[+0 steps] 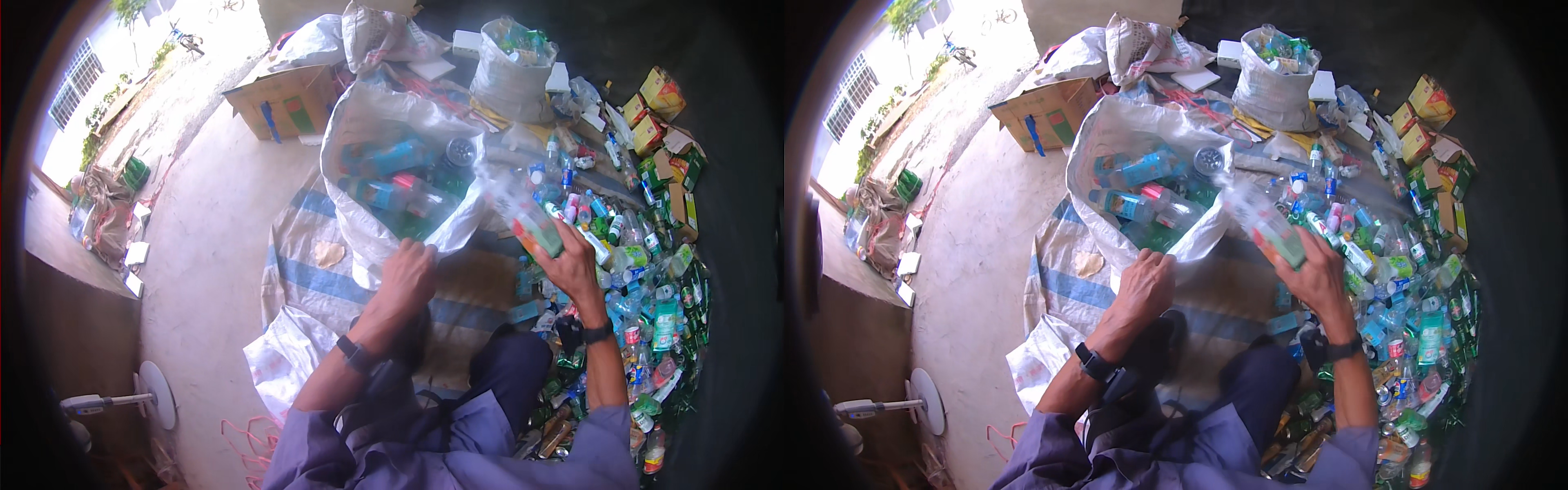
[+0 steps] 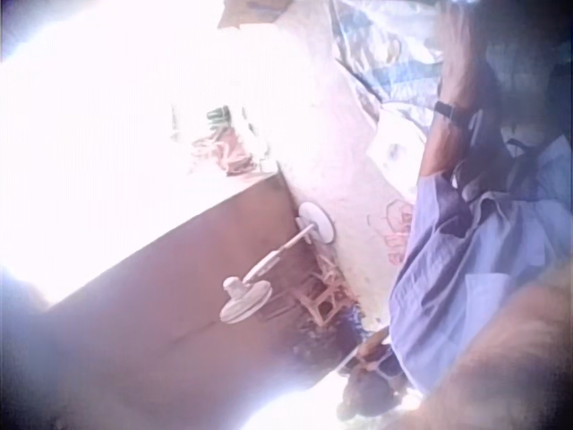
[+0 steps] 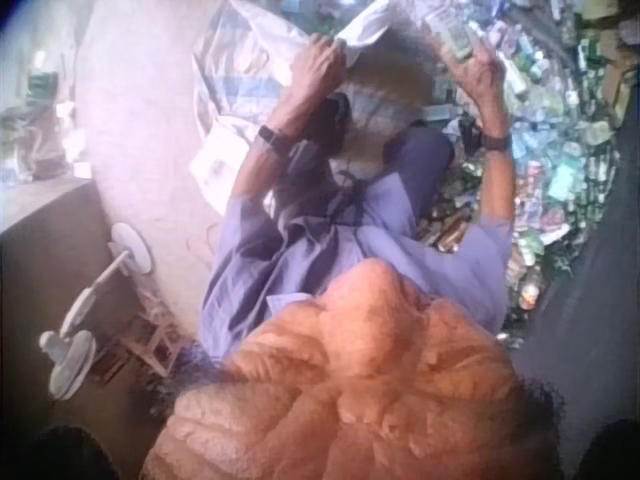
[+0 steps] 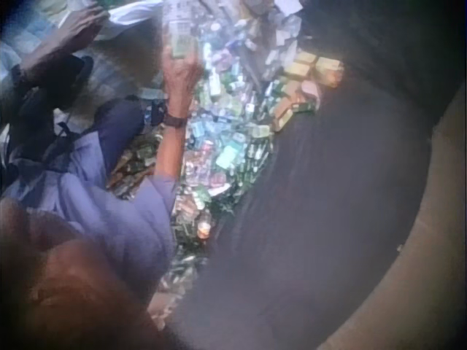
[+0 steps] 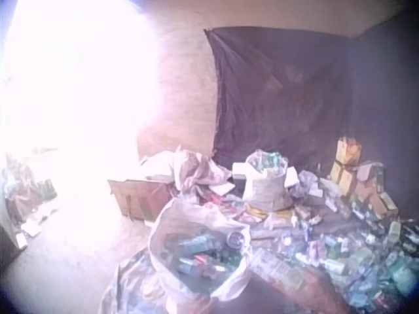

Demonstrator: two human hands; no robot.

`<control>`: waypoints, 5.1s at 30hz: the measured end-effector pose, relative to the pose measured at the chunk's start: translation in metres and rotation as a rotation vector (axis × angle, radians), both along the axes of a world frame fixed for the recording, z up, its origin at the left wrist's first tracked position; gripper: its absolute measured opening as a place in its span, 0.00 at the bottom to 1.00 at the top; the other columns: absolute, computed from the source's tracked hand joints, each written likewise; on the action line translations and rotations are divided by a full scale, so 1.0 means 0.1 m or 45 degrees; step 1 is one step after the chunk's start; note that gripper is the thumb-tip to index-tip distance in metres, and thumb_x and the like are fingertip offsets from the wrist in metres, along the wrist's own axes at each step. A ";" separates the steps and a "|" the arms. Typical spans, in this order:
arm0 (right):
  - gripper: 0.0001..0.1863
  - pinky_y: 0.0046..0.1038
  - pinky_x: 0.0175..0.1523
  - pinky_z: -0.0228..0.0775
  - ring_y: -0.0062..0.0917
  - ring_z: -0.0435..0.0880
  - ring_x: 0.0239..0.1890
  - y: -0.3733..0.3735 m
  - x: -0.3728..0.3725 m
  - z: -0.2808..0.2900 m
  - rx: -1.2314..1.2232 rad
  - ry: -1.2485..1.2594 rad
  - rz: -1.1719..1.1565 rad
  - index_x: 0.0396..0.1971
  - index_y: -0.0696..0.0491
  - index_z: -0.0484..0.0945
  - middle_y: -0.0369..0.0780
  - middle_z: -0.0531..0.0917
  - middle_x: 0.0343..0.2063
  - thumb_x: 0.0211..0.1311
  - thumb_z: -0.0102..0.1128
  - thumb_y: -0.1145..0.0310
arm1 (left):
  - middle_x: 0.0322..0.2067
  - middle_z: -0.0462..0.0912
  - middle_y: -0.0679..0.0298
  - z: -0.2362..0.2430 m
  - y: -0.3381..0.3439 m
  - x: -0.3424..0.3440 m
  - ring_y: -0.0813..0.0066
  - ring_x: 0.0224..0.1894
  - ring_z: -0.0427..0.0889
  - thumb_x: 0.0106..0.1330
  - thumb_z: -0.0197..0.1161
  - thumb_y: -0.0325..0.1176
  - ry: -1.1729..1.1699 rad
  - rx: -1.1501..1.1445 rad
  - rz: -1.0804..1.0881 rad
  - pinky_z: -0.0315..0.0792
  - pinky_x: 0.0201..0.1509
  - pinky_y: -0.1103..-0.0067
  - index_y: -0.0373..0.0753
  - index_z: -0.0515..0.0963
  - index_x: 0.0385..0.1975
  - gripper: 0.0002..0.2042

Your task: The person sits on the floor and sorts plastic bottles from a large pile into a white sack. They pick up bottles one by one, place them into the sack, and occasionally adjust the sack opening to fit more items.

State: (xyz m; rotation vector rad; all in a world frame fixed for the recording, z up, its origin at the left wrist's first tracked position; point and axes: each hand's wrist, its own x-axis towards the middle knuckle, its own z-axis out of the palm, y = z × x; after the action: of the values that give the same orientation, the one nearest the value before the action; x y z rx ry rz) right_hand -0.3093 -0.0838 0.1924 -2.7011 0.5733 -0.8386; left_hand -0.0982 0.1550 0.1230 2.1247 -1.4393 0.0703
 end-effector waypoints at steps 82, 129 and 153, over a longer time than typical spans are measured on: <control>0.31 0.43 0.43 0.75 0.44 0.87 0.36 -0.19 -4.99 -3.51 1.010 -0.131 -2.017 0.36 0.64 0.84 0.53 0.86 0.29 0.59 0.63 0.44 | 0.38 0.86 0.50 -0.38 -0.30 0.33 0.47 0.44 0.83 0.61 0.64 0.29 -0.189 0.335 0.108 0.74 0.52 0.59 0.36 0.83 0.42 0.11; 0.11 0.29 0.30 0.76 0.24 0.85 0.26 2.02 -3.80 -3.71 1.623 0.092 -1.038 0.34 0.54 0.86 0.40 0.84 0.25 0.61 0.69 0.60 | 0.44 0.87 0.51 -0.18 -0.23 0.02 0.50 0.50 0.84 0.65 0.64 0.32 -0.247 0.298 0.040 0.75 0.58 0.62 0.34 0.83 0.45 0.12; 0.21 0.26 0.43 0.74 0.20 0.81 0.36 0.32 -1.08 -0.06 0.990 -0.136 -0.098 0.55 0.60 0.82 0.37 0.86 0.36 0.69 0.64 0.62 | 0.41 0.81 0.54 -0.04 0.27 0.21 0.52 0.56 0.77 0.54 0.60 0.24 -0.317 -0.138 0.207 0.71 0.54 0.62 0.38 0.80 0.39 0.12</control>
State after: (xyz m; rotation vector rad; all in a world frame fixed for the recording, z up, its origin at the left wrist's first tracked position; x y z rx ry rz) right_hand -0.4171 -0.0522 0.1865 -1.9278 0.7826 -0.5999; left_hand -0.0768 0.1821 0.1193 2.1976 -1.3597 0.4786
